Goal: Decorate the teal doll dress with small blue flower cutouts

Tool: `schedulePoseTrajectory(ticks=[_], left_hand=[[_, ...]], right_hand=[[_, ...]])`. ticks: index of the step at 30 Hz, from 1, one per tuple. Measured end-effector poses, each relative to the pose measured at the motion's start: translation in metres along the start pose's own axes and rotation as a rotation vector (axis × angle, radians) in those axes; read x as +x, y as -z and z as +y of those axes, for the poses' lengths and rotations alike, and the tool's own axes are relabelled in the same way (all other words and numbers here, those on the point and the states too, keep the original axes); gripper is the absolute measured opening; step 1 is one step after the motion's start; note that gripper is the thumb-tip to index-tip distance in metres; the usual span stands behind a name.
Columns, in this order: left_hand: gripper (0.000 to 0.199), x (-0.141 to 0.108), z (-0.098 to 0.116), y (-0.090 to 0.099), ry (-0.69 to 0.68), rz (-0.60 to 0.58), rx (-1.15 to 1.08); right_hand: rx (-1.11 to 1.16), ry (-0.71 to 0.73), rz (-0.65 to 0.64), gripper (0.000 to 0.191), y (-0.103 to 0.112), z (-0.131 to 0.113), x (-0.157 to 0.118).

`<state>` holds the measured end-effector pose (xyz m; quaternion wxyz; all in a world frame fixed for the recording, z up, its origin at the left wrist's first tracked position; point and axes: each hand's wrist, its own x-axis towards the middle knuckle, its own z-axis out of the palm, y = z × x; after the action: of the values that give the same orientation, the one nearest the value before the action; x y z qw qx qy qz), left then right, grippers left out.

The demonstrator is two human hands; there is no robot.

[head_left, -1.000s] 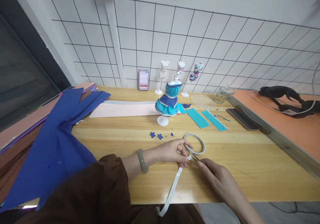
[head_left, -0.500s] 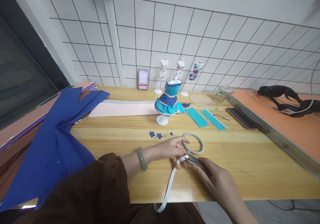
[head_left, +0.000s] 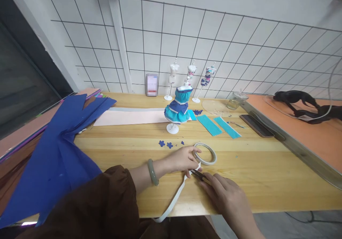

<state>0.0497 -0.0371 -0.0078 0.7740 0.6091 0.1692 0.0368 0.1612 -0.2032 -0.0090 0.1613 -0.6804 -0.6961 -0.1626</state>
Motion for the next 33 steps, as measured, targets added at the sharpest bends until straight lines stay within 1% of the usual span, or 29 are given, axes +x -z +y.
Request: schedulePoseTrajectory(ticks=[4,6,8,10,12,13,14,16,18,19,21,23,24,26,30,33], left_hand=[[0.063,-0.001,0.003,-0.002,0.030,0.042,-0.013],[0.066,-0.002,0.005,-0.003,0.034,0.038,-0.010],[0.072,-0.003,0.006,-0.003,0.029,0.016,-0.005],[0.075,-0.004,0.005,-0.002,0.010,0.011,0.020],[0.075,-0.005,0.003,-0.002,-0.018,0.033,0.082],[0.073,-0.005,0.002,-0.001,-0.035,0.056,0.123],[0.071,-0.005,0.000,-0.001,-0.054,0.081,0.164],[0.068,-0.004,-0.002,0.000,-0.088,0.128,0.233],[0.068,-0.004,-0.003,0.000,-0.118,0.158,0.279],[0.068,-0.004,-0.004,0.000,-0.130,0.164,0.295],[0.068,-0.003,-0.004,-0.001,-0.155,0.172,0.320],[0.068,-0.003,-0.005,-0.001,-0.176,0.186,0.343],[0.067,-0.002,-0.004,-0.001,-0.182,0.198,0.358],[0.066,-0.002,-0.003,0.000,-0.193,0.226,0.404],[0.063,-0.004,0.002,0.002,-0.252,0.314,0.526],[0.063,-0.005,0.005,0.002,-0.284,0.368,0.555]], right_hand=[[0.093,0.028,-0.003,0.019,0.002,-0.004,-0.004],[0.165,-0.015,-0.020,0.021,0.001,0.001,-0.007],[0.215,-0.151,-0.058,0.026,0.001,0.014,-0.010],[0.196,-0.377,-0.102,0.033,0.001,0.033,-0.013],[0.115,-0.580,-0.163,0.040,0.000,0.053,-0.015],[0.065,-0.633,-0.189,0.042,-0.001,0.061,-0.015],[0.009,-0.649,-0.197,0.044,-0.003,0.068,-0.015],[-0.125,-0.599,-0.152,0.044,-0.008,0.076,-0.013],[-0.248,-0.492,-0.043,0.043,-0.013,0.076,-0.008],[-0.274,-0.421,0.009,0.041,-0.016,0.073,-0.004],[-0.227,-0.250,0.062,0.035,-0.020,0.066,0.006],[-0.106,-0.077,0.030,0.029,-0.022,0.057,0.018],[-0.059,-0.025,0.000,0.026,-0.023,0.053,0.023],[-0.011,0.009,-0.051,0.023,-0.024,0.047,0.032],[-0.044,-0.058,-0.073,0.023,-0.026,0.044,0.039],[-0.096,-0.095,-0.073,0.023,-0.031,0.047,0.039]])
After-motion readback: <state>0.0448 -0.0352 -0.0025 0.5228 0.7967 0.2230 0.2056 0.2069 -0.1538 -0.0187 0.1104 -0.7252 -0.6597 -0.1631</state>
